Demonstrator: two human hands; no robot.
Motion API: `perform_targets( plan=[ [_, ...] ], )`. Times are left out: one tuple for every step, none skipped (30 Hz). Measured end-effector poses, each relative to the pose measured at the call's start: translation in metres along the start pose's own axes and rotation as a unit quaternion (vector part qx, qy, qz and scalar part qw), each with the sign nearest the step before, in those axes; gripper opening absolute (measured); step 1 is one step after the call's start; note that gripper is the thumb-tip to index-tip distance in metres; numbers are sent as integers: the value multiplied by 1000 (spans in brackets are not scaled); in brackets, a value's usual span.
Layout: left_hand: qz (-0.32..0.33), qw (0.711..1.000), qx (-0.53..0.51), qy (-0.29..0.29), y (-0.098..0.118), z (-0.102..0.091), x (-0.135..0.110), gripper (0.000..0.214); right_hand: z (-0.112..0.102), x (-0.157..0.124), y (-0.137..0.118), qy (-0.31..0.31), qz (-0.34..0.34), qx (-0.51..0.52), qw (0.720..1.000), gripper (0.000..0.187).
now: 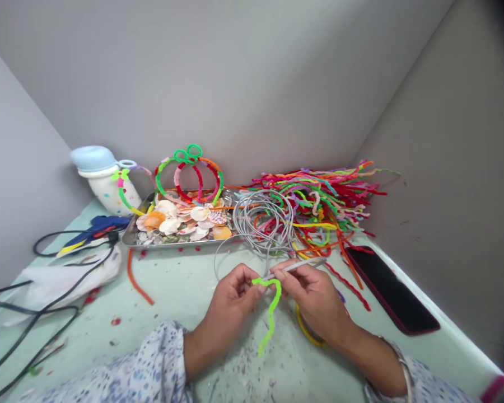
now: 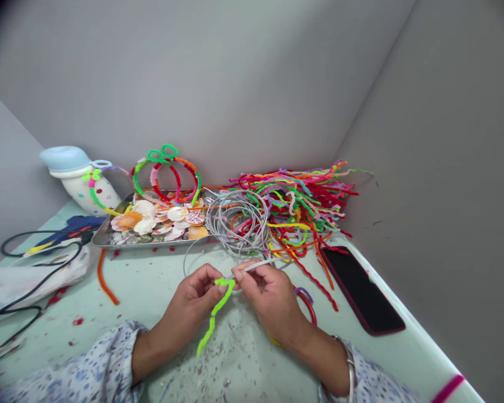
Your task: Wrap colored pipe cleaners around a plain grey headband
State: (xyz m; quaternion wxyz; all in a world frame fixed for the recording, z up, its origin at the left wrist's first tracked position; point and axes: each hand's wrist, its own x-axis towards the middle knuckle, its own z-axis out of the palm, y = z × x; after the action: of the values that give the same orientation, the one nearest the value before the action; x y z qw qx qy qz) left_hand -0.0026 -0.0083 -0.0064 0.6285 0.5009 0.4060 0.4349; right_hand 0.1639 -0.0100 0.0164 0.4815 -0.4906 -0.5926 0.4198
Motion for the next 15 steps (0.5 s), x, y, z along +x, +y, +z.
perform_targets(
  plan=[
    [0,1000,-4,-4,0,0,0,28,0,0,-1,-1,-3,1,1000,21],
    [-3,1000,-7,-6,0,0,1,28,0,0,-1,-2,-6,1,1000,20],
    [-8,1000,-10,-7,1,0,1,29,0,0,-1,-5,-11,1,1000,19],
    [-14,1000,-12,-6,3,0,1,29,-1,0,0,-8,-16,0,1000,18],
    [-19,1000,-14,-6,5,0,1,30,-1,0,0,-13,-20,-1,1000,17],
    [-24,1000,-16,-5,7,0,1,30,-2,0,1,-18,-22,-3,1000,17],
    [-26,1000,-16,-5,9,0,0,30,-2,-1,3,-23,-23,-3,999,16],
    [-23,1000,-15,-7,11,0,0,30,-2,-1,4,-27,-24,-2,999,16],
    [-19,1000,-13,-14,12,-1,-1,30,-3,-1,5,-31,-25,-1,999,16],
    [-14,1000,-13,-20,12,-1,-1,29,-3,-1,5,-34,-25,2,999,17],
    [-11,999,-16,-25,12,-2,-1,29,-3,-2,6,-37,-26,4,999,17],
    [-12,999,-24,-27,11,-2,0,28,-3,-2,6,-39,-27,6,999,17],
    [-21,999,-34,-25,10,-3,1,27,-3,-2,6,-41,-28,5,999,17],
    [-33,998,-46,-20,8,-3,1,27,-3,-2,6,-43,-32,4,999,16],
    [-40,998,-51,-18,7,-3,2,27,-3,-3,6,-44,-36,2,998,16]
  ],
)
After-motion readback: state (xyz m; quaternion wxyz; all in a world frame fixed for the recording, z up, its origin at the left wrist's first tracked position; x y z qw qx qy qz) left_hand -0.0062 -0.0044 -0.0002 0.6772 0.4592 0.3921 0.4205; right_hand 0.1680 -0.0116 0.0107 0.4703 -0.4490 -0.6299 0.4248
